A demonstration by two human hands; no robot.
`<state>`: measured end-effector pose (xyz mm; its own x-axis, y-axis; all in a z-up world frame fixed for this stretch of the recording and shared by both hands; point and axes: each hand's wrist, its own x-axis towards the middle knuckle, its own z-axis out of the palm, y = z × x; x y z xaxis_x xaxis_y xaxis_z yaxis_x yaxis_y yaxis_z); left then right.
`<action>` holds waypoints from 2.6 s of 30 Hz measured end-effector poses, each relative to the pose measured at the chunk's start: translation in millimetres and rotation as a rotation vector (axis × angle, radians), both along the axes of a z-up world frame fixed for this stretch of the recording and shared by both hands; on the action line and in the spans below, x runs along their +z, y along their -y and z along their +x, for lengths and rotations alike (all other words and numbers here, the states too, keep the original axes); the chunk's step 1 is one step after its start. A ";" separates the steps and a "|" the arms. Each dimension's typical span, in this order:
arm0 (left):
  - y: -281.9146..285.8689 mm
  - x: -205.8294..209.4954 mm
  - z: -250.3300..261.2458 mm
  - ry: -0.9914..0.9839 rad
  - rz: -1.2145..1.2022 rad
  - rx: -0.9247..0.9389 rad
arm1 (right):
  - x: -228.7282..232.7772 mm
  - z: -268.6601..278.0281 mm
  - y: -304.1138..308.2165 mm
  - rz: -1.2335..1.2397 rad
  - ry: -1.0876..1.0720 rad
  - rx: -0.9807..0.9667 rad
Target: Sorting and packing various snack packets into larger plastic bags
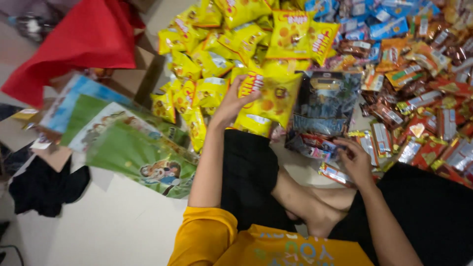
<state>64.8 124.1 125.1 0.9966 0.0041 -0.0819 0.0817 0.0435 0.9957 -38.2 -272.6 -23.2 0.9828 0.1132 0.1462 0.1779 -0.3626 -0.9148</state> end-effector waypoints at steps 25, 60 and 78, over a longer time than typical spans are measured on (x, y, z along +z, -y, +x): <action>60.1 44.9 -14.7 -0.012 0.089 0.085 | -32.7 -3.1 8.7 -0.087 -0.043 -0.047; 168.4 53.9 -45.3 0.322 0.860 -0.463 | -48.8 -8.5 -2.8 -0.259 -0.193 -0.220; 119.6 -76.6 -49.4 0.147 1.286 -0.422 | -68.0 -6.3 5.3 -0.115 -0.087 -0.162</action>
<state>15.4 4.5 48.5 0.9400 -0.3086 -0.1454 -0.2519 -0.9153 0.3141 -44.5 -277.9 -91.2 0.9978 -0.0366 0.0552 0.0307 -0.4827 -0.8752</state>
